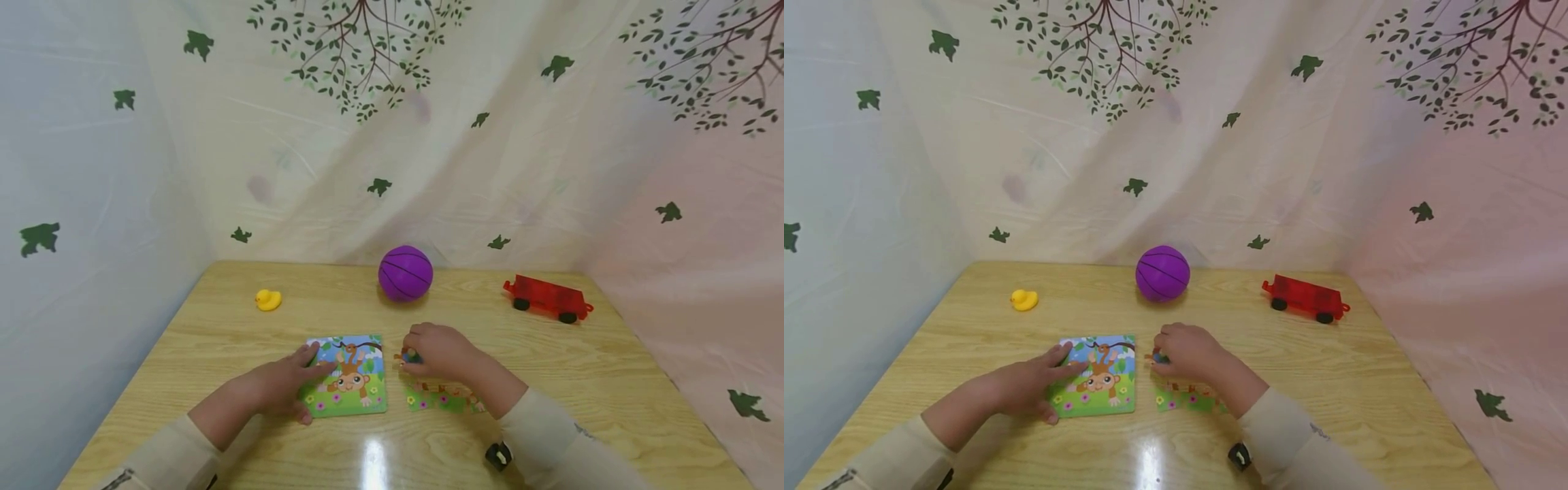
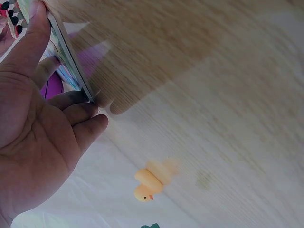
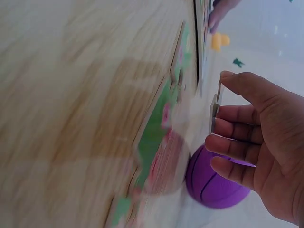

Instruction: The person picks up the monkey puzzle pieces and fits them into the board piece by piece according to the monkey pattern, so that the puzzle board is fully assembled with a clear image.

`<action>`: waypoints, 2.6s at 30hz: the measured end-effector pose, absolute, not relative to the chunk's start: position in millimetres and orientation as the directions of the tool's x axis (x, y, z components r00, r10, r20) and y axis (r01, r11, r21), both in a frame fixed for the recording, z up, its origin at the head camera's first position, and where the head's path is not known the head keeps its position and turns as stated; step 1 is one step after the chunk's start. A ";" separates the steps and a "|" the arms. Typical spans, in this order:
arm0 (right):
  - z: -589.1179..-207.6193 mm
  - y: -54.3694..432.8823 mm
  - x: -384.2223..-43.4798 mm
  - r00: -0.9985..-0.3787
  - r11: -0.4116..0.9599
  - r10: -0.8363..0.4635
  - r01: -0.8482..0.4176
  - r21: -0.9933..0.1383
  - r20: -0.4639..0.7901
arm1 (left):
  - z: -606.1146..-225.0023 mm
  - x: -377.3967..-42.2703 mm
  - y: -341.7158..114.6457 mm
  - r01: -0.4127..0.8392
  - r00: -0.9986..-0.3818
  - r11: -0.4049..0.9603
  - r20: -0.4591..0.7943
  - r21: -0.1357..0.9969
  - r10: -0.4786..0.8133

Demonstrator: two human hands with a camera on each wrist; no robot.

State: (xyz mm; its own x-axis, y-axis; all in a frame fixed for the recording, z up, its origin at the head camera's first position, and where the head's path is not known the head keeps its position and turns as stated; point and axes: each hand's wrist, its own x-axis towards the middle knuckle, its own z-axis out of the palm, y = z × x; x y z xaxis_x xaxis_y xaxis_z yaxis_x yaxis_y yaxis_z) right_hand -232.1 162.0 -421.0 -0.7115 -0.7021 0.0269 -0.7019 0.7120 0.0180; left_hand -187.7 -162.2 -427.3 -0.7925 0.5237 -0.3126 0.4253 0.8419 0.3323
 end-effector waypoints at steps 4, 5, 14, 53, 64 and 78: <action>-419.0 139.9 -231.7 -0.676 0.675 -0.737 -0.735 0.061 0.005 | -427.8 -187.7 -162.1 0.427 -0.793 0.843 -0.313 0.327 0.523; -419.1 134.8 -231.6 -0.669 0.667 -0.743 -0.742 0.067 -0.002 | -427.7 -187.8 -162.0 0.428 -0.793 0.842 -0.312 0.328 0.524; -422.2 99.4 -229.3 -0.641 0.633 -0.767 -0.763 0.131 -0.019 | -427.1 -188.3 -161.7 0.441 -0.792 0.835 -0.295 0.328 0.534; -428.9 53.7 -217.7 -0.714 0.686 -0.688 -0.698 0.203 -0.129 | -425.5 -186.6 -162.6 0.450 -0.789 0.826 -0.282 0.340 0.546; -437.6 75.9 -218.5 -0.644 0.626 -0.761 -0.760 0.177 -0.077 | -425.3 -185.5 -161.8 0.454 -0.789 0.829 -0.284 0.327 0.544; -431.3 94.8 -210.2 -0.592 0.585 -0.797 -0.806 0.086 -0.120 | -424.2 -186.1 -162.0 0.457 -0.794 0.830 -0.273 0.321 0.543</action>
